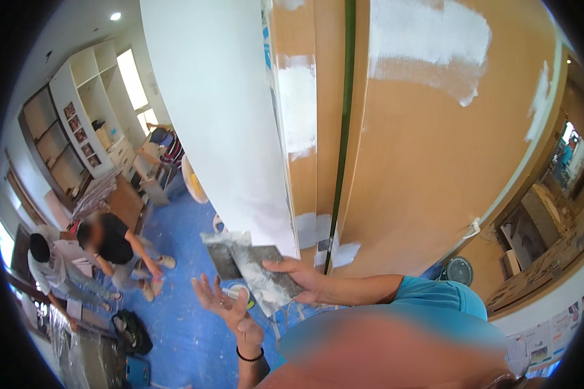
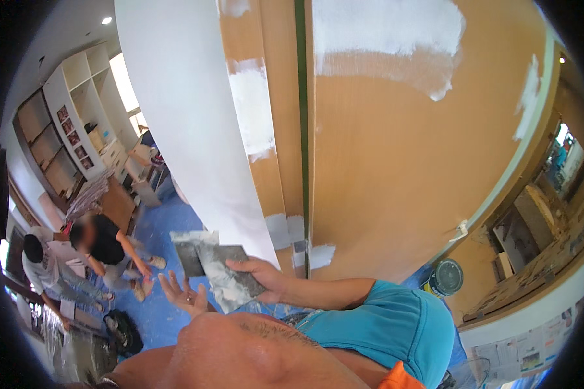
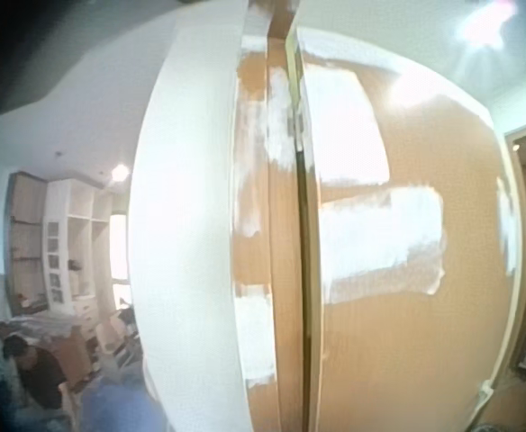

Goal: The person applies white joint compound to a wall using a taping knife and a hawk. They repeatedly scoop compound from the hawk and spread it onto the wall surface, smoothing it with the knife. Other people are visible in the background, but the camera wearer focuses on the wall application.

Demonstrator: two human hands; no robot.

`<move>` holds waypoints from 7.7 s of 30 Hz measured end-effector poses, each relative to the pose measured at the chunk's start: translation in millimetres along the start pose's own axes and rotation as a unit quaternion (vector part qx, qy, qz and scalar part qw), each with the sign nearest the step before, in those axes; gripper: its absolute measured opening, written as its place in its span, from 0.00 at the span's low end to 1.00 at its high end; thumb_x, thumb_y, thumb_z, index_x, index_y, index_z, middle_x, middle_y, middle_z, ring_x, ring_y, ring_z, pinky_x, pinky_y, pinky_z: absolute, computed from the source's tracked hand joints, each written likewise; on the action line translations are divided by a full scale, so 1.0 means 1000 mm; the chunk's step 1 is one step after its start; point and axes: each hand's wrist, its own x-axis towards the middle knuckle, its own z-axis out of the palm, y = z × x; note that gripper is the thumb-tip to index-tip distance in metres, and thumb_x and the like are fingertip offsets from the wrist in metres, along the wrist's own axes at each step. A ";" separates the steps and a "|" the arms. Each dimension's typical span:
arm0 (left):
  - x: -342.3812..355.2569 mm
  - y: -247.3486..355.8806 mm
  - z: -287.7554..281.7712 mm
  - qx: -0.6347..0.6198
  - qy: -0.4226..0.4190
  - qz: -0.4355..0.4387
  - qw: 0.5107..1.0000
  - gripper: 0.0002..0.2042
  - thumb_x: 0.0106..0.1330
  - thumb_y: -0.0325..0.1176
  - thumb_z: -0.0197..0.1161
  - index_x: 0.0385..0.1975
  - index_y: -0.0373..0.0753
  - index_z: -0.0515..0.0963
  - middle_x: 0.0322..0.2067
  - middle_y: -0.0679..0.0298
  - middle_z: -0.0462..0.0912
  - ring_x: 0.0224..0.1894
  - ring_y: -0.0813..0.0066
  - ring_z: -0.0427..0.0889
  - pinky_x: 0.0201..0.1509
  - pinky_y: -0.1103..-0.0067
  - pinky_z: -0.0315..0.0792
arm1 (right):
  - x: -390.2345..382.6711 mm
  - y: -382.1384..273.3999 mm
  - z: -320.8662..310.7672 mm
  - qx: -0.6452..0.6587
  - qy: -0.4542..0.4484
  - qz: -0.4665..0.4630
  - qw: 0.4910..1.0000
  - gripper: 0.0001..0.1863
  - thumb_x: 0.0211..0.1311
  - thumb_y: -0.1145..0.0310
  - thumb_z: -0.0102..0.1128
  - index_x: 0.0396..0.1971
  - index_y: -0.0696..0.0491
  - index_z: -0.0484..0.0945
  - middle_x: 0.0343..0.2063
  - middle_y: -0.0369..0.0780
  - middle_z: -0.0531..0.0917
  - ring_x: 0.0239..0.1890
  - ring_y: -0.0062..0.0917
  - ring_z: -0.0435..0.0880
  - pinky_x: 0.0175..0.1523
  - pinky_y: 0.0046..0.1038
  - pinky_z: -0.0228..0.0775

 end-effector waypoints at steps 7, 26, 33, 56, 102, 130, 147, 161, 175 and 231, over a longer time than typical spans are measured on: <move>-0.006 -0.029 -0.030 -0.142 -0.022 -0.121 0.982 0.33 0.78 0.65 0.37 0.52 0.49 0.86 0.79 0.52 0.41 0.78 0.44 0.45 0.75 0.50 0.50 | 0.039 0.019 0.016 0.042 -0.015 -0.027 0.999 0.18 0.72 0.65 0.62 0.56 0.58 0.76 0.46 0.41 0.87 0.44 0.27 0.89 0.50 0.32 0.84; 0.029 -0.112 -0.102 -0.119 -0.055 -0.046 0.990 0.34 0.78 0.63 0.35 0.51 0.45 0.87 0.76 0.48 0.43 0.78 0.43 0.45 0.76 0.52 0.50 | 0.096 0.066 0.065 0.008 0.113 -0.107 0.988 0.18 0.73 0.63 0.61 0.55 0.58 0.77 0.46 0.42 0.87 0.44 0.28 0.89 0.49 0.33 0.85; 0.019 -0.129 -0.120 -0.122 -0.113 -0.053 0.985 0.28 0.80 0.56 0.40 0.55 0.45 0.84 0.74 0.43 0.46 0.77 0.41 0.49 0.75 0.52 0.51 | 0.104 0.069 0.068 -0.008 0.096 -0.154 0.983 0.19 0.73 0.62 0.61 0.56 0.57 0.77 0.47 0.41 0.87 0.45 0.29 0.89 0.51 0.34 0.83; 0.001 -0.190 -0.125 -0.198 0.040 -0.246 0.948 0.06 0.71 0.30 0.66 0.36 0.33 0.79 0.47 0.57 0.77 0.49 0.66 0.76 0.55 0.69 0.71 | 0.111 0.080 0.064 -0.105 0.161 -0.189 0.963 0.17 0.73 0.66 0.61 0.57 0.56 0.76 0.47 0.40 0.87 0.45 0.26 0.89 0.51 0.33 0.83; -0.059 0.044 -0.004 0.443 -0.182 -0.004 0.878 0.27 0.56 0.27 0.64 0.59 0.45 0.81 0.54 0.65 0.80 0.55 0.68 0.76 0.61 0.64 0.63 | 0.027 0.027 -0.032 -0.018 0.053 -0.251 0.966 0.17 0.77 0.64 0.56 0.59 0.55 0.71 0.53 0.40 0.81 0.55 0.30 0.82 0.59 0.39 0.77; -0.048 0.050 0.020 0.479 -0.111 0.062 0.868 0.23 0.57 0.34 0.65 0.56 0.48 0.84 0.57 0.74 0.81 0.56 0.76 0.75 0.60 0.69 0.54 | -0.016 0.041 -0.024 -0.098 -0.008 -0.229 0.969 0.14 0.77 0.64 0.56 0.54 0.57 0.77 0.47 0.37 0.83 0.48 0.20 0.82 0.52 0.27 0.76; 0.013 0.047 0.011 0.485 -0.058 0.118 0.864 0.22 0.54 0.32 0.70 0.52 0.45 0.85 0.52 0.69 0.83 0.53 0.69 0.80 0.57 0.70 0.57 | -0.005 0.049 -0.041 -0.239 -0.046 -0.182 0.953 0.20 0.79 0.64 0.53 0.61 0.61 0.72 0.52 0.36 0.81 0.55 0.18 0.76 0.61 0.25 0.69; 0.016 -0.024 -0.017 -0.621 0.202 -0.254 0.713 0.22 0.77 0.53 0.54 0.54 0.41 0.76 0.30 0.74 0.76 0.25 0.82 0.72 0.34 0.80 0.69 | 0.024 0.019 -0.021 -0.589 -0.203 -0.626 0.468 0.21 0.60 0.70 0.63 0.55 0.42 0.83 0.61 0.40 0.79 0.59 0.40 0.80 0.62 0.43 0.74; -0.017 -0.039 0.004 -0.656 0.186 -0.527 0.506 0.20 0.79 0.37 0.51 0.66 0.37 0.67 0.42 0.66 0.81 0.31 0.81 0.81 0.39 0.82 0.83 | 0.036 0.058 -0.014 -0.645 -0.180 -0.572 0.474 0.24 0.59 0.67 0.60 0.56 0.34 0.84 0.61 0.33 0.78 0.60 0.36 0.76 0.66 0.51 0.71; -0.053 0.043 0.015 -0.150 0.231 -0.176 0.945 0.19 0.82 0.35 0.46 0.64 0.28 0.69 0.57 0.55 0.79 0.57 0.71 0.79 0.61 0.74 0.74 | 0.034 0.053 -0.018 -0.597 -0.176 -0.620 0.477 0.21 0.60 0.66 0.62 0.53 0.34 0.85 0.63 0.32 0.78 0.62 0.38 0.75 0.65 0.49 0.73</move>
